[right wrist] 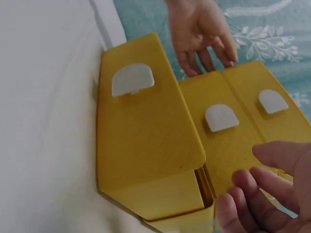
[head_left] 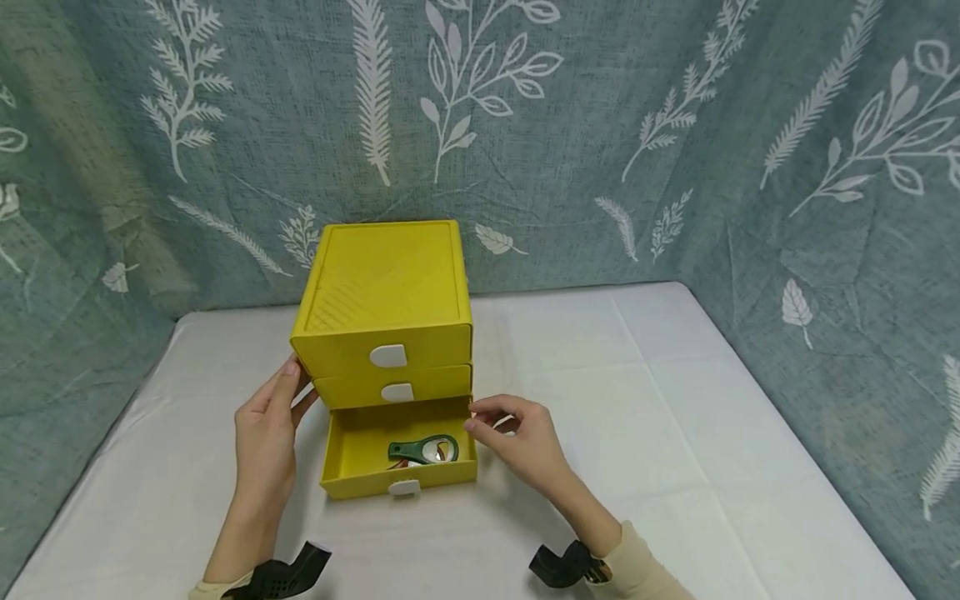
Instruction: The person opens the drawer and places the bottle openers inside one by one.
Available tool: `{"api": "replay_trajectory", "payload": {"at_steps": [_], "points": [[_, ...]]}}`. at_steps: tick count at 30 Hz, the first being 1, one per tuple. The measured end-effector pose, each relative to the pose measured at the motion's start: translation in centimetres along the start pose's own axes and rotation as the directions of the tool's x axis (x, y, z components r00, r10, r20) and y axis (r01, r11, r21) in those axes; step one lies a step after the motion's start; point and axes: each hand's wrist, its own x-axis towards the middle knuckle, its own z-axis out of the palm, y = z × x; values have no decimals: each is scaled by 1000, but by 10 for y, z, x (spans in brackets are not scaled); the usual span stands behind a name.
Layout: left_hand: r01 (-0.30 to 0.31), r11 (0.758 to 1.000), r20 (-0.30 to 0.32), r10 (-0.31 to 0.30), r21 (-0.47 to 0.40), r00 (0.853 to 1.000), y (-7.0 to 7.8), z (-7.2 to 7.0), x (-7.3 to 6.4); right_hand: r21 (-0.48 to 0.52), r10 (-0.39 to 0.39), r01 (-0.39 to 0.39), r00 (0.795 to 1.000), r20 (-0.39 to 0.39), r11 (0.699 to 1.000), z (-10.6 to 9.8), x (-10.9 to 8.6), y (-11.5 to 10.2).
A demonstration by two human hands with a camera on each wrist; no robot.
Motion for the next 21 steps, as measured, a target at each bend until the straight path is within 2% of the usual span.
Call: {"api": "replay_trajectory", "payload": {"at_steps": [2,5,11,17,21], "points": [[-2,1000,1,2,-7,1000,1,0,0,28,34,-35,999,30,999,0,-2,0],[0,1000,0,0,-16,1000,1,0,0,125,84,-96,991,100,987,0,-6,7],[0,1000,-3,0,-9,1000,2,0,-1,283,140,-210,958,249,936,6,-14,33],[-7,1000,4,7,8,1000,3,1,-1,326,136,-248,935,328,912,14,-19,32],[-2,1000,4,2,1,1000,2,1,-1,317,176,-293,920,351,902,21,-22,34]]}}
